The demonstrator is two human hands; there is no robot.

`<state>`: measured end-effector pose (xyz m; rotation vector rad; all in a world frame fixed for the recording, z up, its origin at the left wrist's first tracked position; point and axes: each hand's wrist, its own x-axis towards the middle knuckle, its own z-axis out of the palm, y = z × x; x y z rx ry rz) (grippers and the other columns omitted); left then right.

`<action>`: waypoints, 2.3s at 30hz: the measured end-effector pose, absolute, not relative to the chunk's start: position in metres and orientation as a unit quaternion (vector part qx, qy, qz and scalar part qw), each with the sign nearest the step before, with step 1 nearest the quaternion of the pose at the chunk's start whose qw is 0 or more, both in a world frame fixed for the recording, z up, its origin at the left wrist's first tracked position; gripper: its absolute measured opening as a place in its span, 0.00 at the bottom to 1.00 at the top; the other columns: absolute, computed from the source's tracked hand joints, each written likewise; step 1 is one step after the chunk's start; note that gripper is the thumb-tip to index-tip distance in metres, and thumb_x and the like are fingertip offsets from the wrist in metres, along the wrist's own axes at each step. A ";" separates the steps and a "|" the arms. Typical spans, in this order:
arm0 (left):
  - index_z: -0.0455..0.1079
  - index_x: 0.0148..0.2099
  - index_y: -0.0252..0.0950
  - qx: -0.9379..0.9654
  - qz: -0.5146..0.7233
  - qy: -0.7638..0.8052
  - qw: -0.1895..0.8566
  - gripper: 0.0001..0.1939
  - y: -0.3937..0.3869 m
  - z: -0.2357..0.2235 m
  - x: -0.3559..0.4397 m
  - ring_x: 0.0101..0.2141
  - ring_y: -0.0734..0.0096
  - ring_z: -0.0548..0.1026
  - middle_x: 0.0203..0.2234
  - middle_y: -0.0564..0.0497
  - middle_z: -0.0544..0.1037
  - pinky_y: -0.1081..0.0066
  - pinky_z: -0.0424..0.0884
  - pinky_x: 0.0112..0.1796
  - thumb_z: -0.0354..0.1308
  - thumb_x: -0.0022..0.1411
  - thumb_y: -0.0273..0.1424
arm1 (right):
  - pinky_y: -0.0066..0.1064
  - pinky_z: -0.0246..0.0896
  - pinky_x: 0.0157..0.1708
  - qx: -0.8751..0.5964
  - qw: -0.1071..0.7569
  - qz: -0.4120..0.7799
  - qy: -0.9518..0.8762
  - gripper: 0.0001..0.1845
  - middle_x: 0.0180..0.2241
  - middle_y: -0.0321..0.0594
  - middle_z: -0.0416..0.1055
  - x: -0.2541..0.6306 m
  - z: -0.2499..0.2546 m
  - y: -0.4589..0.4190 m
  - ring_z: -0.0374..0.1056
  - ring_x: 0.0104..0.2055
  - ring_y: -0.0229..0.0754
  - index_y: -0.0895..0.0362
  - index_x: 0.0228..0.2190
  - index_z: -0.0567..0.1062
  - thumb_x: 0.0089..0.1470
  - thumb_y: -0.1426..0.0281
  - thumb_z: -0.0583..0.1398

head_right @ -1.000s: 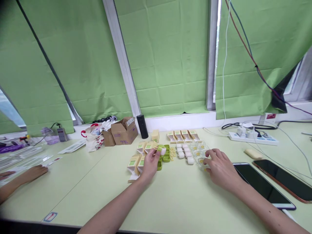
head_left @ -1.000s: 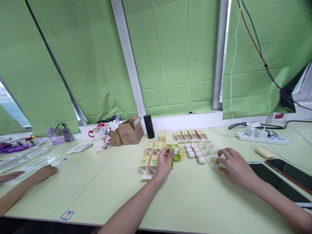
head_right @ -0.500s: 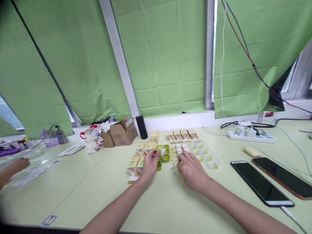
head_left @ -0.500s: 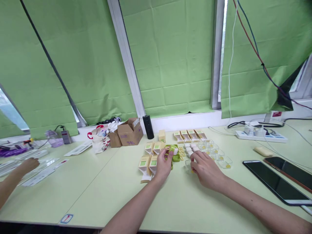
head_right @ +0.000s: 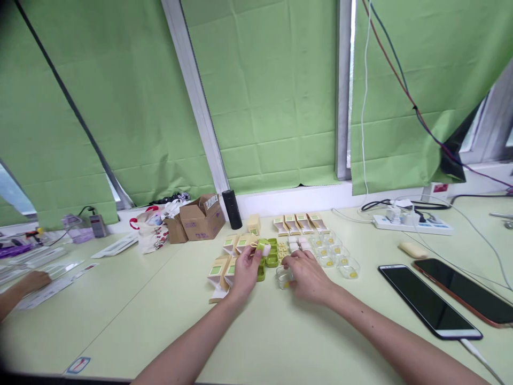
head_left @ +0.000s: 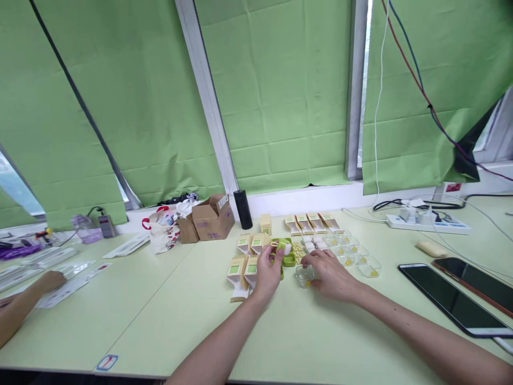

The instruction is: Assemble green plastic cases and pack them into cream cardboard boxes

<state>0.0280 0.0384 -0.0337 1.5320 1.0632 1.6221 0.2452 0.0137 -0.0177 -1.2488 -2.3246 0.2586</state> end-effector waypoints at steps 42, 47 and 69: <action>0.77 0.44 0.35 0.543 0.643 0.386 0.378 0.28 0.043 -0.038 0.027 0.42 0.62 0.81 0.40 0.44 0.84 0.66 0.77 0.45 0.67 0.61 0.56 | 0.47 0.76 0.46 -0.226 0.583 0.656 -0.422 0.25 0.49 0.42 0.78 0.201 -0.038 0.028 0.76 0.45 0.48 0.48 0.42 0.82 0.43 0.57 0.79; 0.77 0.44 0.35 0.542 0.644 0.387 0.377 0.26 0.043 -0.038 0.028 0.43 0.61 0.82 0.42 0.43 0.84 0.65 0.77 0.46 0.67 0.62 0.55 | 0.47 0.75 0.46 -0.231 0.583 0.653 -0.425 0.26 0.48 0.42 0.78 0.199 -0.036 0.025 0.75 0.46 0.49 0.49 0.43 0.82 0.42 0.58 0.80; 0.77 0.41 0.35 0.581 0.621 0.371 0.374 0.26 0.032 -0.029 0.032 0.40 0.59 0.80 0.37 0.45 0.82 0.66 0.76 0.43 0.67 0.62 0.55 | 0.50 0.77 0.46 -0.246 0.595 0.650 -0.404 0.34 0.44 0.41 0.78 0.197 -0.036 0.020 0.76 0.44 0.50 0.48 0.47 0.76 0.40 0.57 0.81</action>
